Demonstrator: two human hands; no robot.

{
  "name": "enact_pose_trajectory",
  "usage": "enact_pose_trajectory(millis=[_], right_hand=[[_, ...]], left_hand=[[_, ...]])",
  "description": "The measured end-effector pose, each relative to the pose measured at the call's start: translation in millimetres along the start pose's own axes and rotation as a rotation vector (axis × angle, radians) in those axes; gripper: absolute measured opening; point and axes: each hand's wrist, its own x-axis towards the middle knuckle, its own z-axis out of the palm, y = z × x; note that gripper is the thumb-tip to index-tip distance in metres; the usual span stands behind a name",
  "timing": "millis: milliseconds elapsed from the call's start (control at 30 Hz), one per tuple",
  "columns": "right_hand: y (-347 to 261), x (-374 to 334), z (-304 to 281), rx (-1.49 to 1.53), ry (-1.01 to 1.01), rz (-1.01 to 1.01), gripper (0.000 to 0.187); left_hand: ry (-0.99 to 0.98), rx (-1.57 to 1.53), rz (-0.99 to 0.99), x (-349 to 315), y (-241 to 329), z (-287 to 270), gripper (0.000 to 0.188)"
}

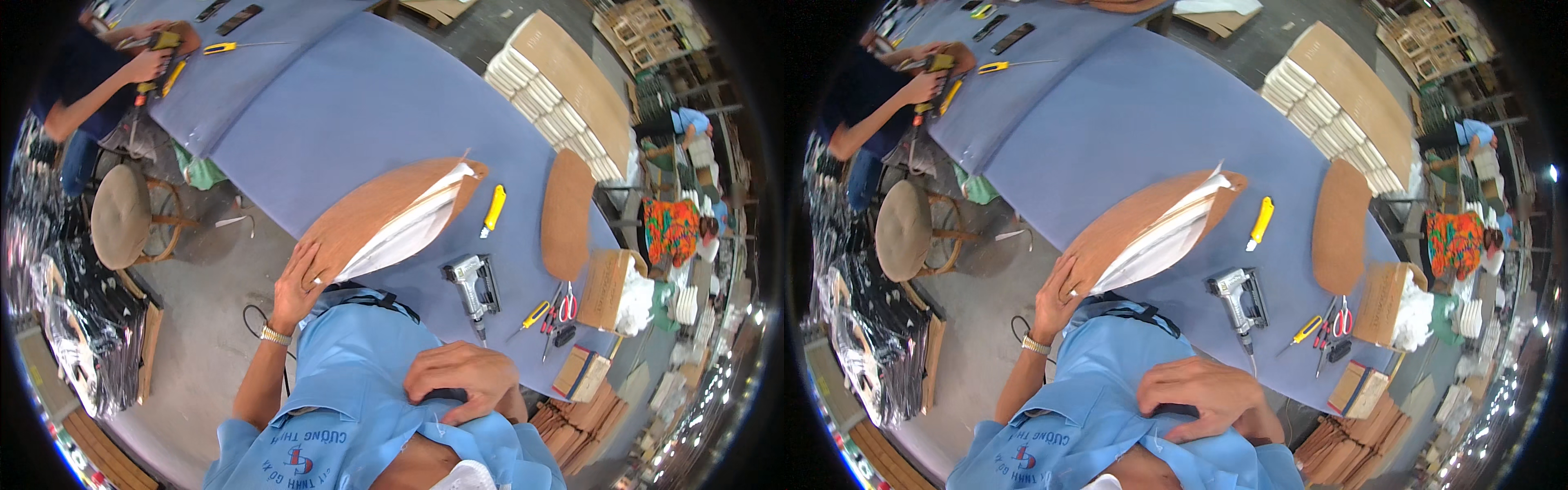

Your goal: The person staples a brown fabric cover onto a cushion using a staple gun, then trims excess fabric with a utility knife. The person folds and smooths the fabric edges before stapling and continues the process around the cushion perimeter.

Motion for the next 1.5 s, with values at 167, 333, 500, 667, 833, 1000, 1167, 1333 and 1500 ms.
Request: enact_pose_trajectory(millis=[167, 333, 500, 667, 833, 1000, 1167, 1333, 1500], right_hand=[[33, -38, -55, -0.137, 0.877, 0.226, 0.028], [106, -27, -153, -0.645, 1.351, 0.347, 0.025], [135, -21, -157, -0.745, 1.124, 0.628, 0.037], [175, -40, -143, -0.537, 1.301, 0.669, 0.050], [149, -16, -147, -0.505, 1.247, 1.056, 0.072], [187, -40, -154, -0.710, 1.417, 0.708, 0.045], [214, -42, -134, -0.216, 1.690, 0.333, 0.038], [197, -37, -81, -0.365, 1.656, 0.409, 0.034], [184, -7, -7, -0.474, 1.657, 0.398, 0.031]], left_hand=[[-0.009, 0.090, 0.046, -7, 0, 9, 0.074], [-0.056, 0.126, 0.042, -10, 6, 16, 0.075], [-0.033, 0.105, 0.078, -11, 2, 18, 0.077], [-0.051, 0.122, 0.061, -16, -2, 16, 0.081], [-0.097, 0.134, 0.045, -15, 0, 14, 0.082], [-0.088, 0.119, 0.063, -13, -4, 14, 0.083], [-0.097, 0.110, 0.077, -12, -5, 6, 0.080], [-0.239, 0.073, 0.027, -19, -19, -36, 0.082], [-0.488, 0.030, -0.231, -53, -33, -93, 0.090]])
